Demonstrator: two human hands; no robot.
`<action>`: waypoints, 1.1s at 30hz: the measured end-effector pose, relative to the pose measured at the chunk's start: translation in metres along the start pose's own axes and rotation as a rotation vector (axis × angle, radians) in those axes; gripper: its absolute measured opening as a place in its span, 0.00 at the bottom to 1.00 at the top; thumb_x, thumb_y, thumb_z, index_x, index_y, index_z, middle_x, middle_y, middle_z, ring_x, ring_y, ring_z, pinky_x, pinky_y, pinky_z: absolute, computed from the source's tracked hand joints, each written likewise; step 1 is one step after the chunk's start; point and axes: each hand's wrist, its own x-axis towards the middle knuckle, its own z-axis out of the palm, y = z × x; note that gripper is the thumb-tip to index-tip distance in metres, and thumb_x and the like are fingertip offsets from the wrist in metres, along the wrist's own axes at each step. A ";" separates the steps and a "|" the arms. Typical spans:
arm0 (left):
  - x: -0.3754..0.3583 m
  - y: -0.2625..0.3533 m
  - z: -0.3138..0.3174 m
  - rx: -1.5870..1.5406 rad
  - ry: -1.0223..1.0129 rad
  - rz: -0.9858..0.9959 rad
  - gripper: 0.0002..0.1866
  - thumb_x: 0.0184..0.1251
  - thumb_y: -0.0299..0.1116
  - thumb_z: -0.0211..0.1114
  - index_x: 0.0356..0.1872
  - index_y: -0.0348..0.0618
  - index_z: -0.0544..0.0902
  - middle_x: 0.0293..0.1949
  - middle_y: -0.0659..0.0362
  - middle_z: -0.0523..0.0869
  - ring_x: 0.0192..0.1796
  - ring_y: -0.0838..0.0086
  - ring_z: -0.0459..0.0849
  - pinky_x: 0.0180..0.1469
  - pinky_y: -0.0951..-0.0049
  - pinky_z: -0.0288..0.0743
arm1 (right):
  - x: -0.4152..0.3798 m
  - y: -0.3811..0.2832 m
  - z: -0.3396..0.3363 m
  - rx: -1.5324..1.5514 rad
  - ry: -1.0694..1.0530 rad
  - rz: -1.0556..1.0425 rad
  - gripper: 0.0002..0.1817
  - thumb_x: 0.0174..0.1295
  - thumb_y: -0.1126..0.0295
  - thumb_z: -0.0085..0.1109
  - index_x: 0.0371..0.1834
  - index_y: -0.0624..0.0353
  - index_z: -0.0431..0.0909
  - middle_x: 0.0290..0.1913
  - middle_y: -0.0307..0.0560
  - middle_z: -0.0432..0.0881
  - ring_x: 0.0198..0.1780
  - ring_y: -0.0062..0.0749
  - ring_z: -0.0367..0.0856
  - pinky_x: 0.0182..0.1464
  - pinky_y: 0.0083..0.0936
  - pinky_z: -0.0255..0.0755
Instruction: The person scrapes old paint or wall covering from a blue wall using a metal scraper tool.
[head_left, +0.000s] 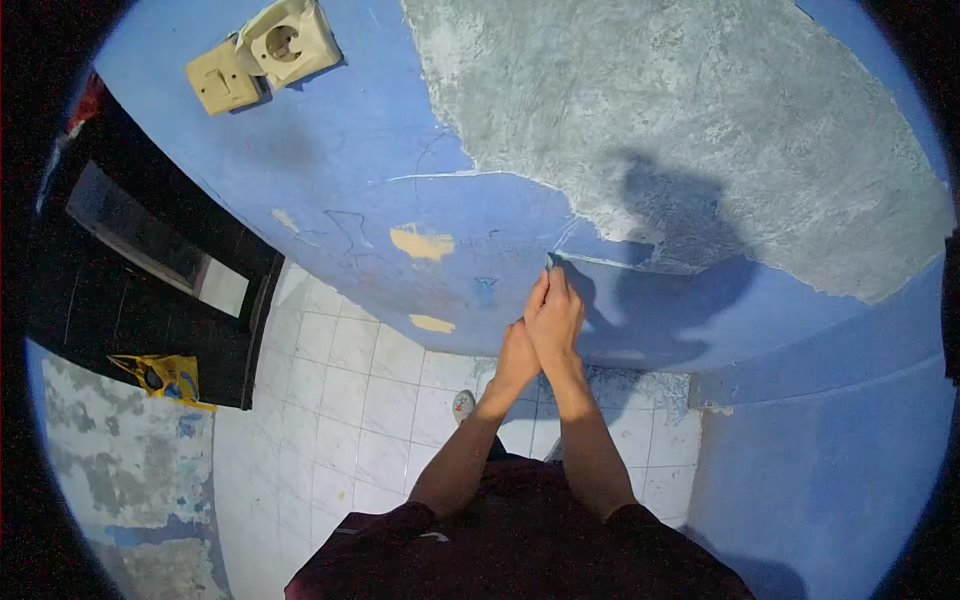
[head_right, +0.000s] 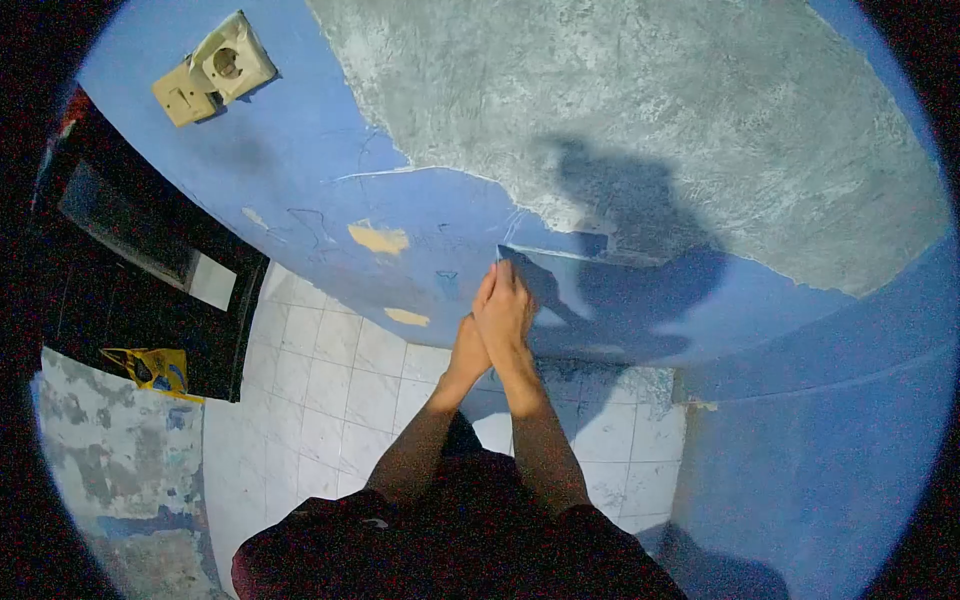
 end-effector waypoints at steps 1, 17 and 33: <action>-0.009 -0.013 0.000 0.087 -0.001 -0.061 0.16 0.62 0.37 0.61 0.43 0.33 0.77 0.31 0.38 0.84 0.36 0.40 0.83 0.38 0.51 0.76 | -0.006 0.004 0.002 0.098 -0.054 0.061 0.13 0.68 0.68 0.52 0.28 0.66 0.72 0.22 0.53 0.76 0.21 0.49 0.76 0.25 0.42 0.67; 0.033 0.003 -0.003 -0.251 0.137 -0.058 0.15 0.75 0.37 0.52 0.37 0.33 0.77 0.26 0.52 0.82 0.25 0.67 0.80 0.29 0.67 0.72 | -0.010 0.027 0.016 1.227 -0.175 0.785 0.16 0.68 0.58 0.60 0.42 0.63 0.78 0.29 0.35 0.76 0.30 0.20 0.74 0.33 0.22 0.71; 0.046 0.008 0.029 -0.162 0.245 -0.060 0.18 0.74 0.36 0.52 0.35 0.25 0.79 0.24 0.43 0.83 0.27 0.64 0.82 0.31 0.63 0.72 | 0.012 0.041 0.002 1.201 -0.231 0.767 0.14 0.69 0.66 0.56 0.42 0.71 0.78 0.38 0.52 0.85 0.39 0.32 0.85 0.40 0.26 0.80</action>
